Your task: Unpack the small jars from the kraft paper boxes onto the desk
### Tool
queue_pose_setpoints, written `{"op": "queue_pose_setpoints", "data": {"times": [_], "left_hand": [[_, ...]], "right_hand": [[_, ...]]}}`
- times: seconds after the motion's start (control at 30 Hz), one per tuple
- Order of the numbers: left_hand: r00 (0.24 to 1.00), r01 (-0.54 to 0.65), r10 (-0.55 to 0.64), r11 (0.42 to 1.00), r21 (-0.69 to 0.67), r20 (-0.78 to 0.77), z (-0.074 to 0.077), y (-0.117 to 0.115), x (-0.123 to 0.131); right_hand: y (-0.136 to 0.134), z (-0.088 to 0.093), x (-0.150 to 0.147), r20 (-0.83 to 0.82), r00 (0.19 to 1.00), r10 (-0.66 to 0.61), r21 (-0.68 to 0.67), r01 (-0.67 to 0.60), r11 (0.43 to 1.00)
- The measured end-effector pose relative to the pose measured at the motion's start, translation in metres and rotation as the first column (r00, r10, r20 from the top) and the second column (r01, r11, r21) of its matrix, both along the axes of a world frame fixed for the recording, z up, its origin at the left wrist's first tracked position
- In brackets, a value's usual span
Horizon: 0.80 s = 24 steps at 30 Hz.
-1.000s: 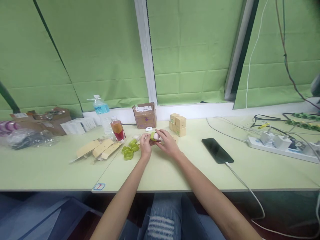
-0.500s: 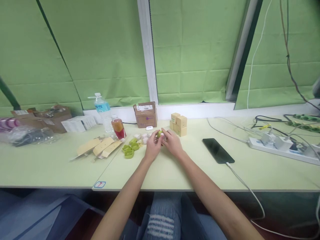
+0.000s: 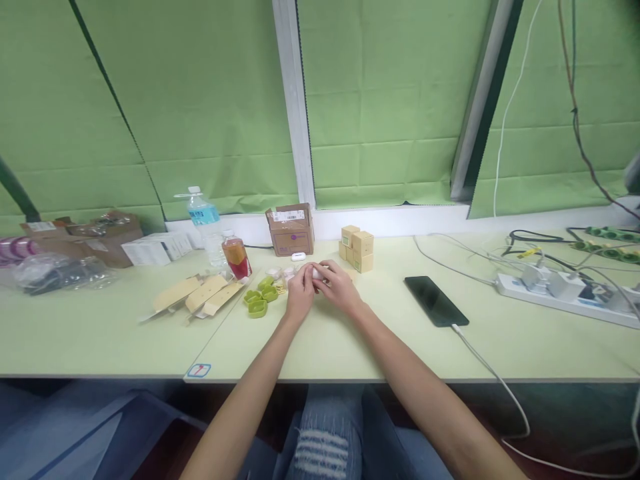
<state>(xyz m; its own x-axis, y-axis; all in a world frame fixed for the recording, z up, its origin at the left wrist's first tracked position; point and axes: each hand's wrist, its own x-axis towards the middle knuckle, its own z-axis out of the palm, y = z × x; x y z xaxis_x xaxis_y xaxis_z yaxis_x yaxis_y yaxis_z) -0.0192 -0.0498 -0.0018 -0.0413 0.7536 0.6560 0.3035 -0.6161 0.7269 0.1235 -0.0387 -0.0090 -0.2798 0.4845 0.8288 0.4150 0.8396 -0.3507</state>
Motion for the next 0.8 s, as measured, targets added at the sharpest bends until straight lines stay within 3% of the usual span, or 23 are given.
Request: {"op": "queue_pose_setpoints", "data": {"times": [0.13,0.33,0.6,0.8], "left_hand": [[1.000,-0.010,0.009,1.000,-0.003,-0.018,0.000,0.001,-0.001],[0.997,-0.008,0.012,0.999,-0.046,0.074,0.003,0.002,0.000],[0.942,0.199,-0.142,0.966,-0.165,0.305,0.009,0.001,0.001],[0.905,0.194,-0.115,0.968,-0.159,0.409,0.010,0.006,0.000]], "right_hand": [[0.000,0.001,-0.003,0.035,0.999,-0.026,0.031,0.025,0.999],[0.000,0.001,-0.006,0.057,0.997,-0.050,0.053,0.047,0.997],[-0.012,0.013,-0.004,-0.036,0.998,0.052,-0.014,-0.053,0.999],[-0.011,0.011,-0.009,-0.155,0.986,0.065,-0.050,-0.074,0.996]]}}
